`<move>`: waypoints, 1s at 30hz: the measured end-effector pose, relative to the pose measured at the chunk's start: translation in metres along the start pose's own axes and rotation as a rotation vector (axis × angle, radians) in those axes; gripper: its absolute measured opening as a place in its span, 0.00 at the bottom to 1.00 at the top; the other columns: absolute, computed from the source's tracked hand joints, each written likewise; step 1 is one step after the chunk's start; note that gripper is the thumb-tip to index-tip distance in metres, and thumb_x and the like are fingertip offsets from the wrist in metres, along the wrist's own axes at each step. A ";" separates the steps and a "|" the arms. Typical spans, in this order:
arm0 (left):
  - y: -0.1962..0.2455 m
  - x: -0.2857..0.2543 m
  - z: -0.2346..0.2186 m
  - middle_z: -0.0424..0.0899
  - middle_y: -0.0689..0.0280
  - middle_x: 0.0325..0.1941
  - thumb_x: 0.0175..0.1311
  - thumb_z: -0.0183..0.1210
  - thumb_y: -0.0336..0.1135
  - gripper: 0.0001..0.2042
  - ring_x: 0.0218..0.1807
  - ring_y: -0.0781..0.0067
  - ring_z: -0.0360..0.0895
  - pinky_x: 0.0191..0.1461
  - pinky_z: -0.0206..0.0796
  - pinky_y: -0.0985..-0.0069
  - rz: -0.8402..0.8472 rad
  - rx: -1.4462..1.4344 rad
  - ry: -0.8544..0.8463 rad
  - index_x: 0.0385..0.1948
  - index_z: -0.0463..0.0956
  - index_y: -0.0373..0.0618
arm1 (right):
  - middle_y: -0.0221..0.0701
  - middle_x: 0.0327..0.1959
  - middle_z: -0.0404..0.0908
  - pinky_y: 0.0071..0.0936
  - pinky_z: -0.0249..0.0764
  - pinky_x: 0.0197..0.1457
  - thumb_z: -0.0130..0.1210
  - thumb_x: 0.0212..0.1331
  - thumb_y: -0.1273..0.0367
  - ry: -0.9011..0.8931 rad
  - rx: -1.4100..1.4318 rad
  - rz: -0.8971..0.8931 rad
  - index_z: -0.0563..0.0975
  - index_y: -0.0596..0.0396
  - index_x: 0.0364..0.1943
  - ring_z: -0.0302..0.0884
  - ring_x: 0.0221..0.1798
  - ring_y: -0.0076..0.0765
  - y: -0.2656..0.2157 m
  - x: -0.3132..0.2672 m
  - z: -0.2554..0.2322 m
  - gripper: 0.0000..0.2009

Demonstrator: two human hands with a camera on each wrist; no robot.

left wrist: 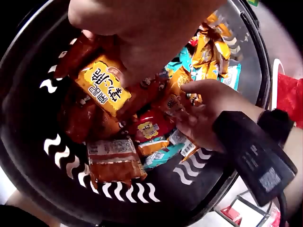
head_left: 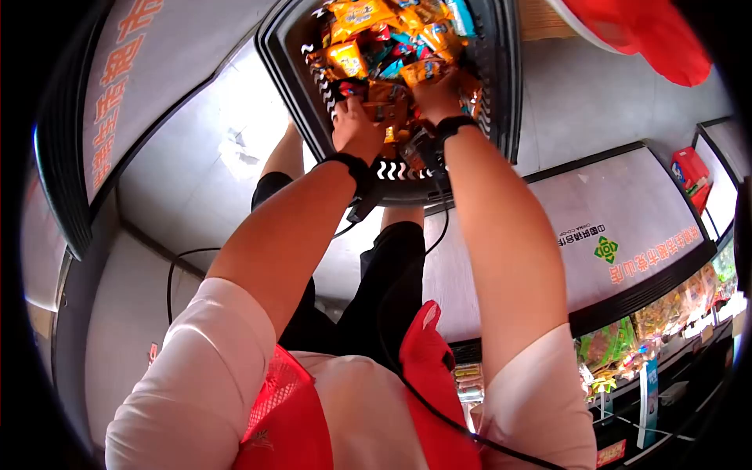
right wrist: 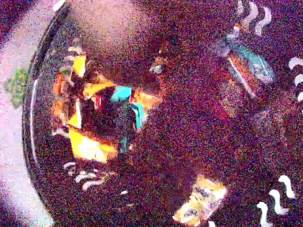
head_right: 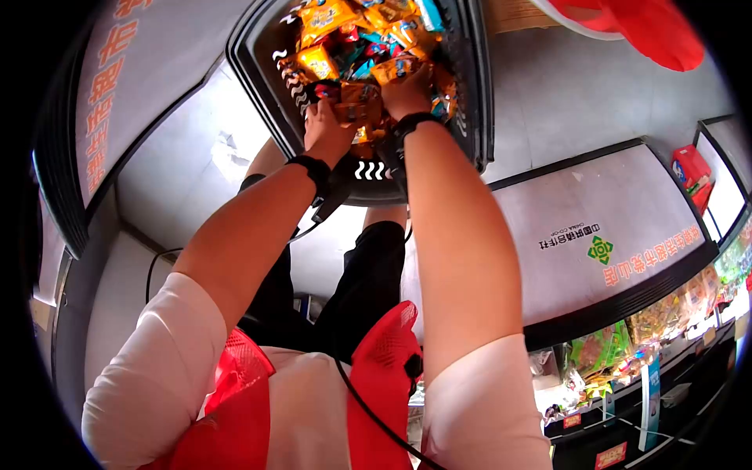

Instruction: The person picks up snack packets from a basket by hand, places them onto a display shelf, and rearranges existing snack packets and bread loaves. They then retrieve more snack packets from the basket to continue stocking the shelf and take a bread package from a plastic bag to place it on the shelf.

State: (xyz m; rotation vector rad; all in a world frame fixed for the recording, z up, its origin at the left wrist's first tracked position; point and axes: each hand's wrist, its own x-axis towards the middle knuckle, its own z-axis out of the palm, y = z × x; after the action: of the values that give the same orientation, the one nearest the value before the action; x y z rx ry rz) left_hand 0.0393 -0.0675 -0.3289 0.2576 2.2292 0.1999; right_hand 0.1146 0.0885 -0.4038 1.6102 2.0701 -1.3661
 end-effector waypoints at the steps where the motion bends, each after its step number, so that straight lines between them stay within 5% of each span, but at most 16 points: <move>1: -0.002 0.001 0.005 0.72 0.47 0.59 0.50 0.73 0.52 0.37 0.63 0.44 0.69 0.63 0.66 0.55 0.079 0.035 0.063 0.58 0.67 0.42 | 0.57 0.62 0.70 0.43 0.67 0.68 0.63 0.51 0.62 -0.113 -0.064 0.050 0.64 0.70 0.65 0.69 0.66 0.57 -0.007 0.001 -0.014 0.38; 3: -0.003 0.000 0.012 0.77 0.49 0.56 0.50 0.72 0.50 0.32 0.62 0.44 0.71 0.64 0.65 0.55 0.069 0.076 -0.035 0.55 0.71 0.43 | 0.52 0.51 0.82 0.44 0.75 0.59 0.66 0.49 0.60 -0.306 -0.151 0.066 0.71 0.64 0.61 0.80 0.56 0.54 -0.006 0.004 -0.035 0.35; 5: -0.012 -0.012 0.016 0.81 0.49 0.52 0.49 0.71 0.48 0.26 0.56 0.46 0.77 0.61 0.68 0.55 0.248 0.205 -0.118 0.47 0.78 0.42 | 0.47 0.38 0.84 0.39 0.78 0.49 0.65 0.49 0.56 -0.361 -0.089 0.025 0.77 0.60 0.57 0.83 0.43 0.47 0.037 0.012 -0.025 0.31; 7: -0.014 -0.013 0.012 0.84 0.50 0.43 0.49 0.71 0.48 0.27 0.49 0.53 0.82 0.54 0.72 0.59 0.194 -0.019 -0.171 0.48 0.79 0.41 | 0.44 0.32 0.83 0.36 0.77 0.42 0.64 0.49 0.55 -0.390 0.029 0.076 0.79 0.62 0.55 0.83 0.36 0.43 0.020 -0.012 -0.045 0.30; 11: -0.010 -0.010 -0.015 0.84 0.47 0.45 0.51 0.68 0.52 0.28 0.51 0.48 0.81 0.54 0.72 0.63 0.077 -0.411 -0.241 0.45 0.78 0.36 | 0.38 0.32 0.82 0.33 0.73 0.42 0.63 0.51 0.59 -0.012 0.468 -0.074 0.79 0.62 0.45 0.79 0.34 0.36 0.023 -0.033 -0.046 0.22; 12: -0.011 -0.003 -0.018 0.84 0.46 0.44 0.51 0.69 0.53 0.29 0.50 0.48 0.82 0.53 0.72 0.63 0.059 -0.432 -0.231 0.45 0.78 0.34 | 0.37 0.33 0.81 0.32 0.72 0.44 0.62 0.55 0.62 0.012 0.227 0.146 0.78 0.61 0.40 0.78 0.37 0.34 0.000 -0.036 -0.058 0.16; 13: -0.014 0.006 -0.017 0.85 0.46 0.42 0.51 0.69 0.54 0.31 0.49 0.48 0.83 0.52 0.73 0.63 0.037 -0.449 -0.227 0.44 0.77 0.32 | 0.37 0.41 0.79 0.35 0.68 0.50 0.60 0.56 0.59 -0.089 0.298 0.196 0.77 0.58 0.45 0.75 0.45 0.35 -0.012 -0.035 -0.060 0.19; 14: -0.035 0.028 0.011 0.85 0.50 0.38 0.53 0.69 0.54 0.30 0.42 0.55 0.84 0.45 0.75 0.64 0.095 -0.495 -0.197 0.43 0.77 0.31 | 0.37 0.49 0.76 0.38 0.65 0.56 0.59 0.57 0.57 -0.191 0.368 0.250 0.76 0.55 0.50 0.72 0.52 0.36 -0.021 -0.034 -0.059 0.22; 15: -0.003 0.015 -0.034 0.84 0.57 0.35 0.54 0.69 0.52 0.27 0.33 0.65 0.83 0.35 0.74 0.68 -0.080 -0.500 -0.396 0.43 0.78 0.34 | 0.37 0.56 0.73 0.41 0.62 0.62 0.57 0.58 0.55 -0.292 0.439 0.302 0.75 0.52 0.56 0.68 0.60 0.37 -0.026 -0.031 -0.054 0.25; 17: -0.008 0.028 -0.033 0.80 0.65 0.28 0.62 0.65 0.46 0.20 0.15 0.77 0.70 0.15 0.58 0.76 -0.096 -0.577 -0.474 0.46 0.76 0.40 | 0.34 0.67 0.67 0.49 0.50 0.71 0.56 0.57 0.53 -0.405 0.562 0.463 0.74 0.46 0.62 0.58 0.72 0.42 -0.029 -0.026 -0.036 0.28; 19: -0.008 0.030 -0.035 0.78 0.66 0.27 0.63 0.62 0.44 0.16 0.18 0.78 0.71 0.18 0.59 0.79 -0.148 -0.744 -0.545 0.45 0.77 0.42 | 0.31 0.65 0.70 0.49 0.51 0.70 0.56 0.56 0.54 -0.419 0.651 0.557 0.75 0.43 0.61 0.58 0.73 0.42 -0.041 -0.030 -0.024 0.26; 23: -0.027 0.044 -0.001 0.76 0.69 0.26 0.67 0.52 0.43 0.12 0.25 0.79 0.69 0.28 0.59 0.81 -0.257 -0.992 -0.462 0.42 0.78 0.47 | 0.31 0.50 0.81 0.34 0.65 0.63 0.50 0.64 0.52 -0.436 0.920 0.539 0.76 0.48 0.55 0.77 0.55 0.38 -0.055 -0.052 -0.016 0.22; 25: -0.013 0.021 -0.018 0.78 0.69 0.29 0.67 0.51 0.45 0.13 0.27 0.77 0.70 0.31 0.61 0.78 -0.346 -1.105 -0.481 0.42 0.78 0.49 | 0.32 0.46 0.82 0.31 0.72 0.51 0.52 0.63 0.52 -0.354 0.860 0.496 0.81 0.52 0.48 0.78 0.47 0.36 -0.034 -0.051 -0.002 0.21; 28: 0.006 -0.014 -0.041 0.80 0.69 0.35 0.69 0.47 0.47 0.15 0.37 0.75 0.78 0.43 0.68 0.76 -0.433 -1.201 -0.473 0.44 0.78 0.49 | 0.32 0.46 0.84 0.32 0.74 0.55 0.56 0.60 0.58 -0.443 0.999 0.437 0.79 0.51 0.51 0.82 0.49 0.36 -0.043 -0.075 -0.024 0.18; 30: 0.011 -0.031 -0.066 0.80 0.69 0.34 0.70 0.46 0.43 0.14 0.41 0.73 0.80 0.47 0.71 0.75 -0.329 -1.263 -0.531 0.46 0.77 0.47 | 0.32 0.45 0.82 0.30 0.71 0.53 0.56 0.60 0.62 -0.326 0.922 0.255 0.79 0.55 0.49 0.78 0.48 0.31 -0.058 -0.111 -0.061 0.16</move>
State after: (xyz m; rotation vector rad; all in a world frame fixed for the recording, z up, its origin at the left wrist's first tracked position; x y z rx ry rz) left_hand 0.0080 -0.0685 -0.2624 -0.6598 1.2541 1.1265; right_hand 0.1321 0.0596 -0.2685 1.6536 1.0212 -2.4526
